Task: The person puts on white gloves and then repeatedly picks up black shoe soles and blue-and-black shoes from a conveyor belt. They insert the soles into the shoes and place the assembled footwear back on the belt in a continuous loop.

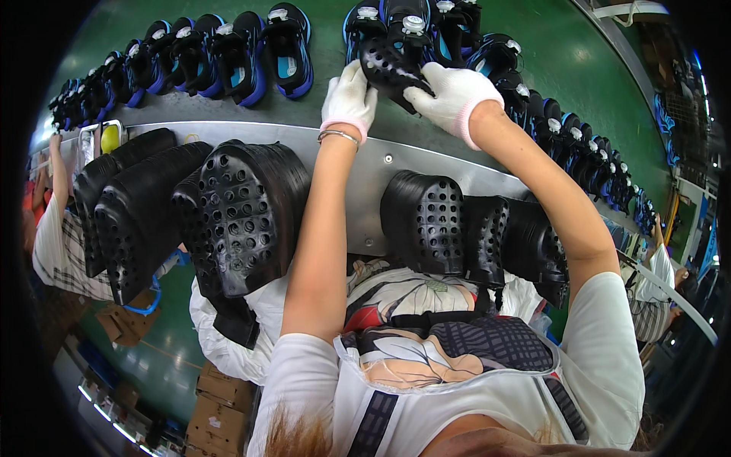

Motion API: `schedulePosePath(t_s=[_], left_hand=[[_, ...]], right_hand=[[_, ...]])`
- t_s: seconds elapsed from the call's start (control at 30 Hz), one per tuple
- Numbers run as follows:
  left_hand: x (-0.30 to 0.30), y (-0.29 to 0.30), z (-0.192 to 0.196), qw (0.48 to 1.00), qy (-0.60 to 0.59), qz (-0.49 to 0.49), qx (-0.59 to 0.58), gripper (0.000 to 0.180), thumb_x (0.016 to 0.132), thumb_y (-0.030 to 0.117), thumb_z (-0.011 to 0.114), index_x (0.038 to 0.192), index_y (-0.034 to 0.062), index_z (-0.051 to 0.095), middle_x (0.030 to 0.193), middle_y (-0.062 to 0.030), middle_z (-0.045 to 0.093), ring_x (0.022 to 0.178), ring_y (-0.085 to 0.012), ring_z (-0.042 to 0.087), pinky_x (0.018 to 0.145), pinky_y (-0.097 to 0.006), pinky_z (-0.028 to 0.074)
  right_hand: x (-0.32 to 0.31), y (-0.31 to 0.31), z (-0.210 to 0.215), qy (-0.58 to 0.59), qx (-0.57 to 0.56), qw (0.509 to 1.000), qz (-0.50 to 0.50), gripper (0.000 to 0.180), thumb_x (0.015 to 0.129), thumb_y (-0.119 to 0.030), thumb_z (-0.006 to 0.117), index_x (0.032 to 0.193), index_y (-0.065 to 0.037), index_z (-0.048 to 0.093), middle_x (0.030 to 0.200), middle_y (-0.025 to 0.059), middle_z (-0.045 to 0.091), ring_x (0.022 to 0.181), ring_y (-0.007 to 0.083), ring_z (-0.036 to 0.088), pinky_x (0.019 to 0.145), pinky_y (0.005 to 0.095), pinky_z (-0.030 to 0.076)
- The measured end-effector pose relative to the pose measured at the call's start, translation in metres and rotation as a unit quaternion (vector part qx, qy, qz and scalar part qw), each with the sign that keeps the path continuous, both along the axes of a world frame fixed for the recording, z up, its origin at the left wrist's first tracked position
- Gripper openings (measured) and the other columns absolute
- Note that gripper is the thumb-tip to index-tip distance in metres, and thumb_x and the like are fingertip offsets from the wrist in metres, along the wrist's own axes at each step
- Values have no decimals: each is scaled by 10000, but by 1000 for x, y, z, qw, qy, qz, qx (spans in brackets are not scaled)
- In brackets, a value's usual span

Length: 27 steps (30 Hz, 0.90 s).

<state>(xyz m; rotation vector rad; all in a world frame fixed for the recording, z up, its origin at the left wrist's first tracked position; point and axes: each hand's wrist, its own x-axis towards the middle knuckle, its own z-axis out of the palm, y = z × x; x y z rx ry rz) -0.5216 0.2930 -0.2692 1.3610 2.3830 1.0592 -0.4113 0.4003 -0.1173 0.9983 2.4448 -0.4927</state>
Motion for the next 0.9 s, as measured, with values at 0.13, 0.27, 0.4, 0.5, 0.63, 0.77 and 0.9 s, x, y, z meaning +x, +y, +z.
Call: schedulePosePath(t_s=[0.13,0.27,0.4,0.5,0.63,0.77,0.9], left_hand=[[-1,6,-29,993,-46,73,-84,257,816,157,618,1069,126,579,1000,-165,594,892,-407,596,798,-472,500],[18,-2,-17,998,-9,56,-39,207,812,162,641,1014,125,611,985,-101,607,906,-345,591,759,-458,514],[19,-5,-5,997,33,69,14,172,810,162,655,975,119,645,1026,-61,604,905,-299,577,751,-415,516],[20,-6,-12,996,30,81,17,198,805,178,664,994,119,647,1026,-56,608,912,-293,578,755,-416,514],[21,-7,-12,996,19,81,11,180,801,173,668,968,111,641,1004,-61,599,902,-297,574,746,-417,518],[25,-5,-9,993,35,107,-48,138,796,157,664,914,100,622,933,-73,559,867,-301,558,715,-422,521],[25,-7,-12,992,39,121,-20,154,784,158,667,925,113,625,944,-70,558,868,-292,555,712,-414,522]], right_hand=[[-24,2,1,-34,-40,999,10,509,843,-476,519,1014,-6,607,879,218,661,854,369,645,788,405,507],[-42,20,-6,-35,-37,997,66,504,798,-428,523,995,7,683,923,221,674,882,346,664,795,386,527],[-77,23,-9,-105,22,991,85,411,816,-318,505,1024,-9,680,950,213,678,915,335,666,814,403,533],[-93,11,-15,-113,66,984,123,394,813,-300,520,1037,-23,688,1024,209,671,956,343,661,830,405,535],[-94,5,-8,-134,60,983,113,399,799,-299,519,1020,-15,692,977,216,679,931,347,666,811,397,535],[-84,12,4,-160,41,979,118,416,779,-300,523,993,15,690,911,218,683,868,346,675,791,391,534],[-103,7,-8,-134,41,985,99,372,773,-238,518,986,12,692,886,207,692,813,358,685,749,416,546]])
